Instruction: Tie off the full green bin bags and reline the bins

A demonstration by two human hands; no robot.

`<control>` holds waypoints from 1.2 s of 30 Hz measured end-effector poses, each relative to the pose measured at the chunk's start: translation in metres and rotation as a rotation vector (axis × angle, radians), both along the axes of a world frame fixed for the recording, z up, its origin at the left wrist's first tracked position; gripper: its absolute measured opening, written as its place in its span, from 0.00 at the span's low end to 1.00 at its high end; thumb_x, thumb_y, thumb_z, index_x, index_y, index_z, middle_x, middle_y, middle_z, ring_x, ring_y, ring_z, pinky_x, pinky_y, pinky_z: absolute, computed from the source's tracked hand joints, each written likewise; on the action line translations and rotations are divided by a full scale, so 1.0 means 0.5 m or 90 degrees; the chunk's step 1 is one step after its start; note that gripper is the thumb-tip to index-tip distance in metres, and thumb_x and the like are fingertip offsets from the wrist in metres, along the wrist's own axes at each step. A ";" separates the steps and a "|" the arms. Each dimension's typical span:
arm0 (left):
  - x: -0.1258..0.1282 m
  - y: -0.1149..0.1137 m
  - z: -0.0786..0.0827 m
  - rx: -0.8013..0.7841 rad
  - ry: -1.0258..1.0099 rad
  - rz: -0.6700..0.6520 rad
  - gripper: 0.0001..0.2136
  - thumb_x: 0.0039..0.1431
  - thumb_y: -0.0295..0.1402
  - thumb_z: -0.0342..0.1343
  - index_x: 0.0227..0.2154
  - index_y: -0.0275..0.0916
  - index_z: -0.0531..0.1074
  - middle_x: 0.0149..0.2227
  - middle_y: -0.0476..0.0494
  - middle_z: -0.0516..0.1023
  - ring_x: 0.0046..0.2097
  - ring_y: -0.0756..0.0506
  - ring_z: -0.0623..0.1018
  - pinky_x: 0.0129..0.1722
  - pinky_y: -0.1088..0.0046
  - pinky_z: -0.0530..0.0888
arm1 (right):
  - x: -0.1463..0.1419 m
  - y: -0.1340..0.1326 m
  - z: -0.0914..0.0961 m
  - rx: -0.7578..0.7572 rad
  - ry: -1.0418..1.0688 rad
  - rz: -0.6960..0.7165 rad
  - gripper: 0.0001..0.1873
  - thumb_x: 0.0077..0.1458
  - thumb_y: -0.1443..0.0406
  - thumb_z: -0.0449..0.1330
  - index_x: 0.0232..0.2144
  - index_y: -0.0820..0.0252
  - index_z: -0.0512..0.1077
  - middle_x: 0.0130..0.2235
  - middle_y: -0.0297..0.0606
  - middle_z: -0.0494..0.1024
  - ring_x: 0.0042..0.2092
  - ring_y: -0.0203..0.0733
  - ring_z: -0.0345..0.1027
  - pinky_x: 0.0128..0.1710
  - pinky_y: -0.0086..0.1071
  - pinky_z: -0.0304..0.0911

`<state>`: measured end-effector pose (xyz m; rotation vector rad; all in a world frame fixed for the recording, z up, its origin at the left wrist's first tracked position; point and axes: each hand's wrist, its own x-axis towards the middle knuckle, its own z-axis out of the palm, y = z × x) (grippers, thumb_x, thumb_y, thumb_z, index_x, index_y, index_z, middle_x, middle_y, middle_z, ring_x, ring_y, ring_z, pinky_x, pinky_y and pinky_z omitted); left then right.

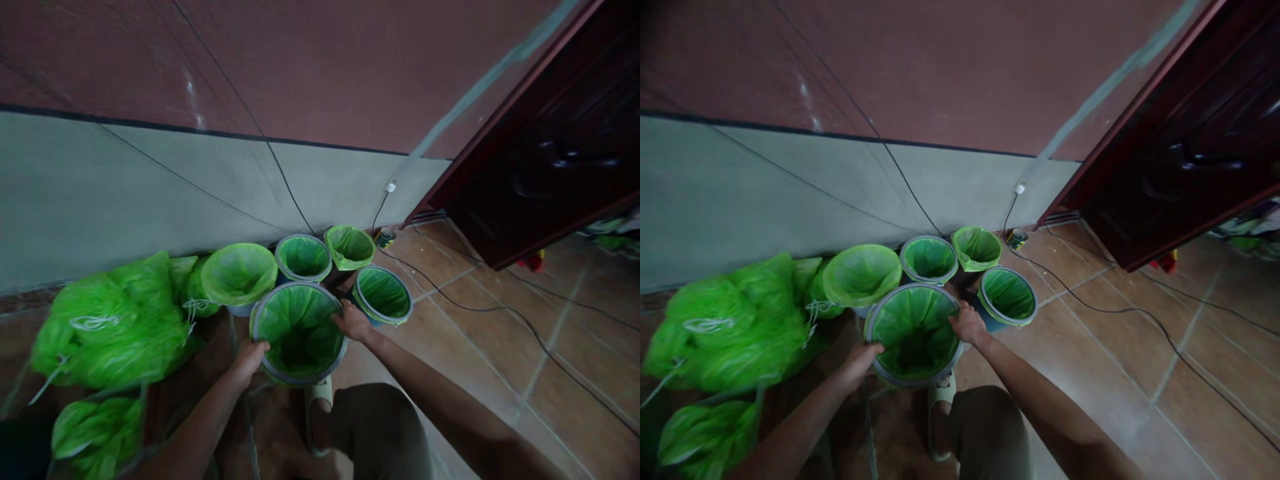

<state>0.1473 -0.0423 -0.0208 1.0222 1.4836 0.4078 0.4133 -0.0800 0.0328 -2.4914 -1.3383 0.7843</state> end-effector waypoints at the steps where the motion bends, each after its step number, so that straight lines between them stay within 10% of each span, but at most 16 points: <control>1: 0.011 0.001 -0.008 -0.013 -0.010 0.000 0.06 0.48 0.26 0.53 0.24 0.35 0.75 0.21 0.44 0.78 0.26 0.44 0.78 0.25 0.72 0.72 | 0.018 -0.006 -0.022 -0.031 0.058 -0.037 0.24 0.52 0.64 0.62 0.51 0.70 0.69 0.49 0.54 0.76 0.52 0.53 0.70 0.50 0.38 0.65; 9: 0.129 0.016 -0.026 -0.083 -0.132 -0.052 0.15 0.54 0.41 0.60 0.38 0.34 0.78 0.37 0.36 0.83 0.40 0.40 0.82 0.37 0.68 0.77 | 0.122 -0.082 -0.162 0.063 0.210 -0.227 0.10 0.48 0.72 0.56 0.35 0.62 0.72 0.34 0.40 0.79 0.37 0.41 0.72 0.31 0.27 0.64; 13: 0.201 0.035 -0.036 0.001 -0.003 -0.075 0.15 0.58 0.39 0.57 0.44 0.36 0.76 0.42 0.36 0.82 0.45 0.41 0.81 0.39 0.70 0.76 | 0.169 -0.094 -0.208 0.195 0.318 -0.375 0.09 0.43 0.72 0.58 0.31 0.60 0.71 0.29 0.38 0.77 0.34 0.43 0.71 0.29 0.29 0.63; 20: 0.257 0.039 -0.094 -0.012 0.104 -0.092 0.09 0.57 0.34 0.55 0.37 0.36 0.76 0.36 0.36 0.82 0.40 0.43 0.81 0.33 0.73 0.74 | 0.175 -0.092 -0.297 0.143 0.303 -0.483 0.08 0.46 0.69 0.62 0.30 0.57 0.66 0.23 0.34 0.72 0.30 0.41 0.70 0.25 0.28 0.61; 36: 0.284 0.013 -0.110 -0.059 0.078 -0.097 0.06 0.57 0.26 0.48 0.26 0.38 0.67 0.26 0.45 0.76 0.25 0.48 0.77 0.25 0.74 0.73 | 0.175 -0.125 -0.308 0.163 0.398 -0.490 0.16 0.54 0.56 0.60 0.41 0.60 0.66 0.25 0.34 0.74 0.24 0.40 0.70 0.20 0.28 0.61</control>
